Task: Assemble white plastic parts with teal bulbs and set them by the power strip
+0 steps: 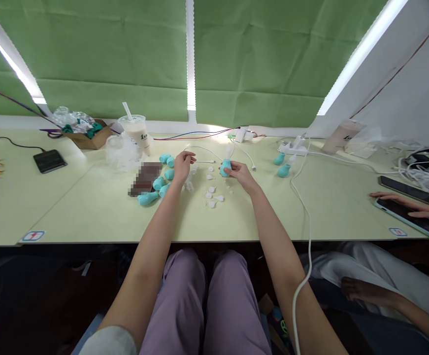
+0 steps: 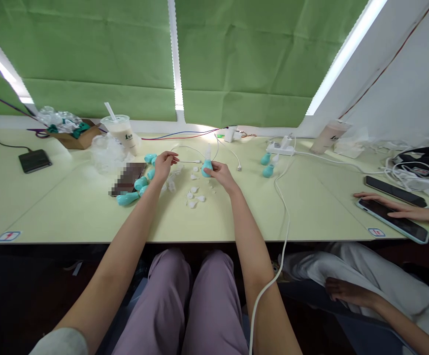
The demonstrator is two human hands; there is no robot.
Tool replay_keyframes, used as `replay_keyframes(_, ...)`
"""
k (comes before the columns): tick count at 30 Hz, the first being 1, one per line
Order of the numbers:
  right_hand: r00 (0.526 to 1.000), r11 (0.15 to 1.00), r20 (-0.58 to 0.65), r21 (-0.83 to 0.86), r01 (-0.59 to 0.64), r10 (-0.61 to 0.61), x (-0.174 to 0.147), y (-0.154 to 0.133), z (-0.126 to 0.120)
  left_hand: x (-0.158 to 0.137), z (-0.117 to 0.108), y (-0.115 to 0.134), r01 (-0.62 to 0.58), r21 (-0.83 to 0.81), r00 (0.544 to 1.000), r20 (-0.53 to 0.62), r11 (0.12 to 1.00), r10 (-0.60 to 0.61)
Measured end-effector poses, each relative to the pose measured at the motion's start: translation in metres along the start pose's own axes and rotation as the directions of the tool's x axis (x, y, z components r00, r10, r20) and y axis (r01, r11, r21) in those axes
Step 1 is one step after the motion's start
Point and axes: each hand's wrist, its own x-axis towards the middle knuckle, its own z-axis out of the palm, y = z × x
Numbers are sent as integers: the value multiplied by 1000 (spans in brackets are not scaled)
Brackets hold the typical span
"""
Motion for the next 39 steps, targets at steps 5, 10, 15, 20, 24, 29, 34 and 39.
replay_keyframes(5, 997, 999, -63, -33, 38, -40, 5, 6, -2, 1, 0, -2, -27, 36, 998, 54, 999, 25)
replay_keyframes(10, 895, 953, -365, -250, 172, -257, 14, 7, -26, 2, -1, -1, -49, 66, 994, 99, 997, 42)
replay_keyframes(15, 536, 852, -732, -522, -45, -420, -9, 9, -97, 3, -2, 1, -53, 54, 994, 98, 997, 48)
replay_keyframes(20, 520, 697, -735, -641, -322, -435, -58, 17, -157, 5, -2, -1, -43, 62, 996, 87, 997, 38)
replay_keyframes(24, 614, 661, -712, -645, -383, -340, -71, 26, -166, 6, -3, -4, -41, 54, 995, 89, 998, 36)
replay_keyframes(29, 676, 659, -691, -636, -400, -257, -61, 29, -160, 7, -5, -7, -43, 81, 996, 84, 996, 36)
replay_keyframes(34, 653, 676, -724, -597, -432, -222, -57, 28, -159, 8, -5, -8, -40, 97, 997, 77, 995, 33)
replay_keyframes(39, 641, 694, -742, -567, -443, -197, -57, 29, -159, 7, -6, -4, -26, 126, 996, 83, 992, 16)
